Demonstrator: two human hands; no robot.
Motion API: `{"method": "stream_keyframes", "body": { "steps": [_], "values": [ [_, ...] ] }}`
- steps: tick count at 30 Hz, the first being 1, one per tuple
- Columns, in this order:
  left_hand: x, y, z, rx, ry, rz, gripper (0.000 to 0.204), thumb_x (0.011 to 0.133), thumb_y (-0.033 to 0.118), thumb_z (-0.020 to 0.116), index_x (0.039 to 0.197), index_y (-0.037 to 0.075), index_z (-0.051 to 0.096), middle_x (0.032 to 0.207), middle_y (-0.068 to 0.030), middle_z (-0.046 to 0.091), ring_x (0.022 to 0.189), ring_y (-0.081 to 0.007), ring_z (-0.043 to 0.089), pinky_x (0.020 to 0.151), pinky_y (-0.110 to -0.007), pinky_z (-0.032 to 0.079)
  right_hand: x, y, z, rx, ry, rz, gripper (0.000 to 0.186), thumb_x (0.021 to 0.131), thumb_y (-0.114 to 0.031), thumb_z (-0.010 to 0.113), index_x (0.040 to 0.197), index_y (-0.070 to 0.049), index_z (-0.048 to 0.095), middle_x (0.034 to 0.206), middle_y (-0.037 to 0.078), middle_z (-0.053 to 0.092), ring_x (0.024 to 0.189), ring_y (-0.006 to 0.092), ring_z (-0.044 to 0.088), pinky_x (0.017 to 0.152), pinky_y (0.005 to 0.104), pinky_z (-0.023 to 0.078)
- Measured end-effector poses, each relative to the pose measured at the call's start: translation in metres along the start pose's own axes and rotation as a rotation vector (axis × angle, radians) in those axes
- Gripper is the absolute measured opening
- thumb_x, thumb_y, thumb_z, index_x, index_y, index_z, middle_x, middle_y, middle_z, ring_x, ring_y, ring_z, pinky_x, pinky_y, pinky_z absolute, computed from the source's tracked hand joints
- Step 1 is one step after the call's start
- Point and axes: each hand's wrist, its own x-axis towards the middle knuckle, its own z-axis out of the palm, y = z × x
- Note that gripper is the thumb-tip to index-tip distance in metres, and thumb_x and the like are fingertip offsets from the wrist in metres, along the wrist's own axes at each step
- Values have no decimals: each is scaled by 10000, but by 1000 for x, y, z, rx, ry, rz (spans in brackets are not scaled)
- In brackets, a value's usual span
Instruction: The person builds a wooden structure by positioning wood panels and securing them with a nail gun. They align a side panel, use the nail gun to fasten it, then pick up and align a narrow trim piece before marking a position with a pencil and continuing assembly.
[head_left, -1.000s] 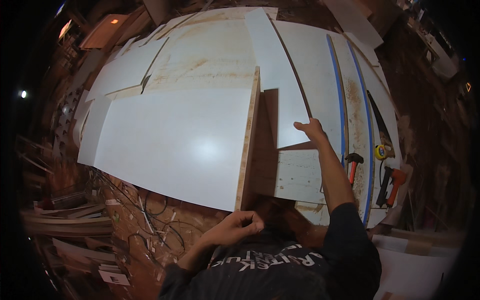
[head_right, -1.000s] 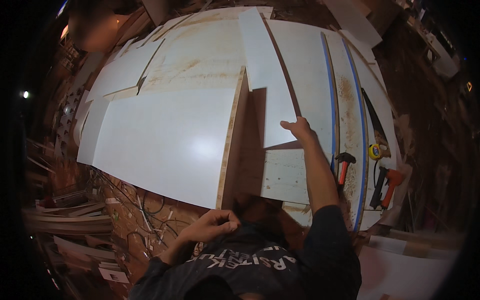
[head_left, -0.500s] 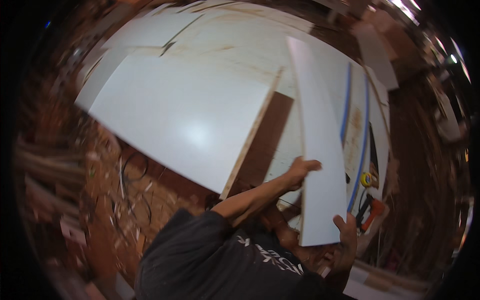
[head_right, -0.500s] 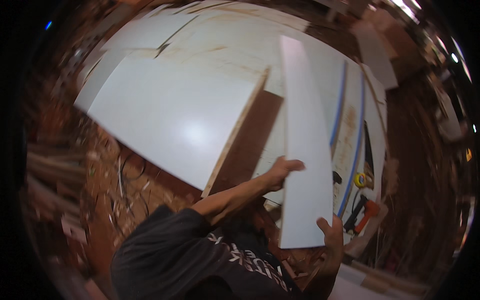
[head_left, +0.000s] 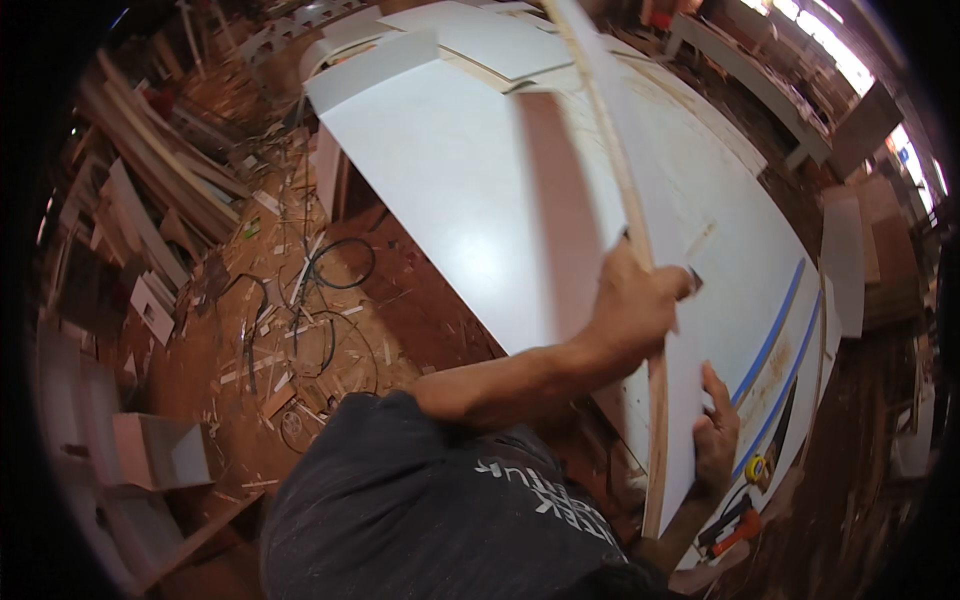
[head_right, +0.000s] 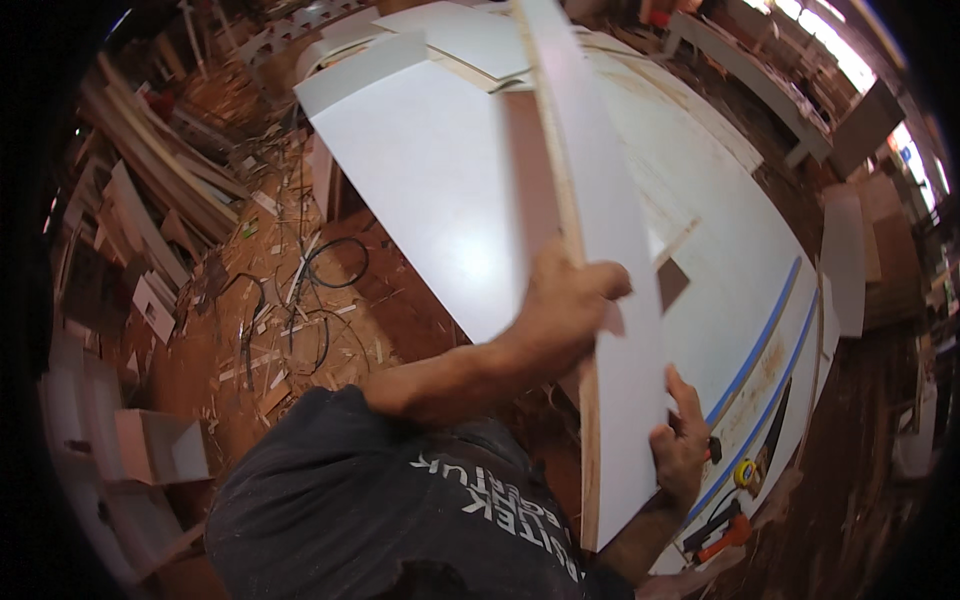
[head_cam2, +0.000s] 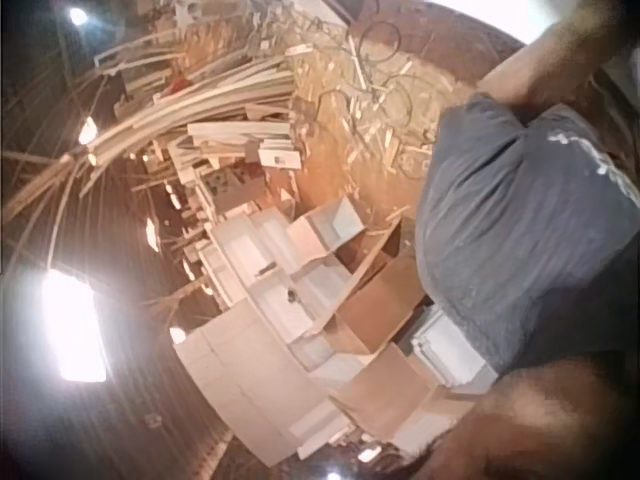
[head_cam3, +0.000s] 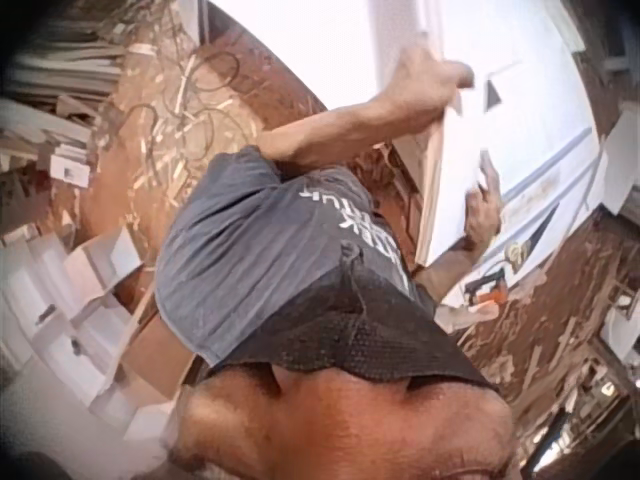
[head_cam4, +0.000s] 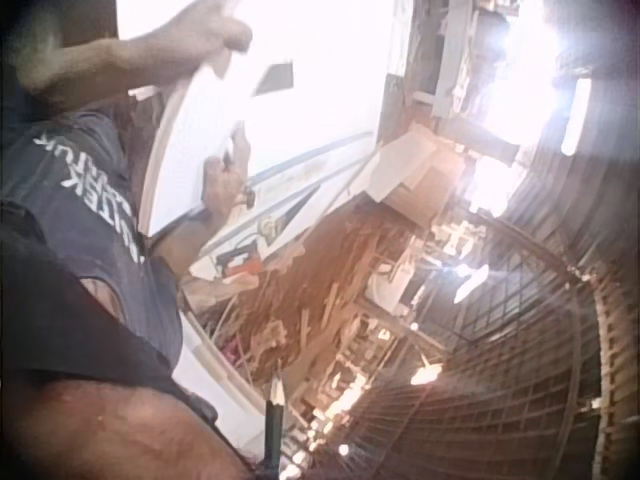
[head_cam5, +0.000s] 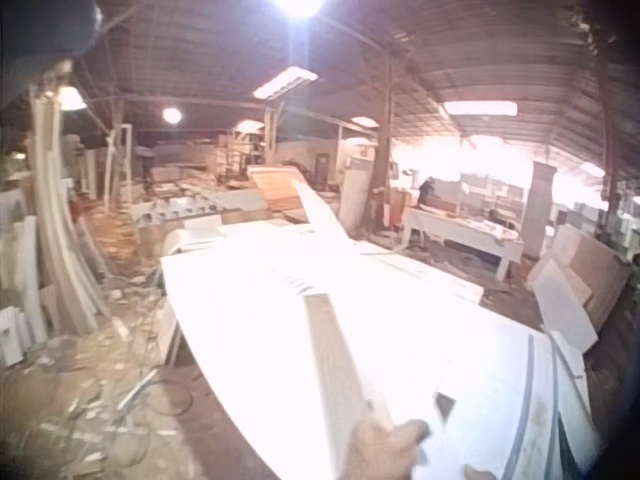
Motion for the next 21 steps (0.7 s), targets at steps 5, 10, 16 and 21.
{"method": "stream_keyframes", "body": {
  "steps": [5,10,16,21],
  "values": [
    [19,14,-72,14,427,80,204,763,-61,620,955,-112,574,851,-128,619,742,-193,606,606,-323,495,64,-3,77,-48,-234,-115,446,1005,-170,524,1375,71,595,1270,163,550,1171,260,524,1062,348,388],
    [18,20,-131,97,696,-53,402,732,-27,628,1112,-119,535,963,-203,644,814,-225,639,645,-344,525,88,15,129,121,-414,-102,411,1044,-156,486,1370,64,606,1203,139,617,1062,206,587,949,311,460],
    [24,19,-164,158,745,-53,430,751,-55,561,1172,-116,496,990,-202,638,877,-240,641,721,-359,545,97,24,175,303,-536,191,404,1085,-174,453,1401,39,585,1196,146,642,1018,174,607,898,299,491],
    [51,-6,-169,250,753,-3,682,772,-76,530,1428,-124,352,1394,-302,493,1274,-380,533,1074,-393,445,122,9,154,267,-646,197,464,1056,-245,502,1428,28,554,1209,184,674,1050,220,651,920,347,524]
  ]
}}
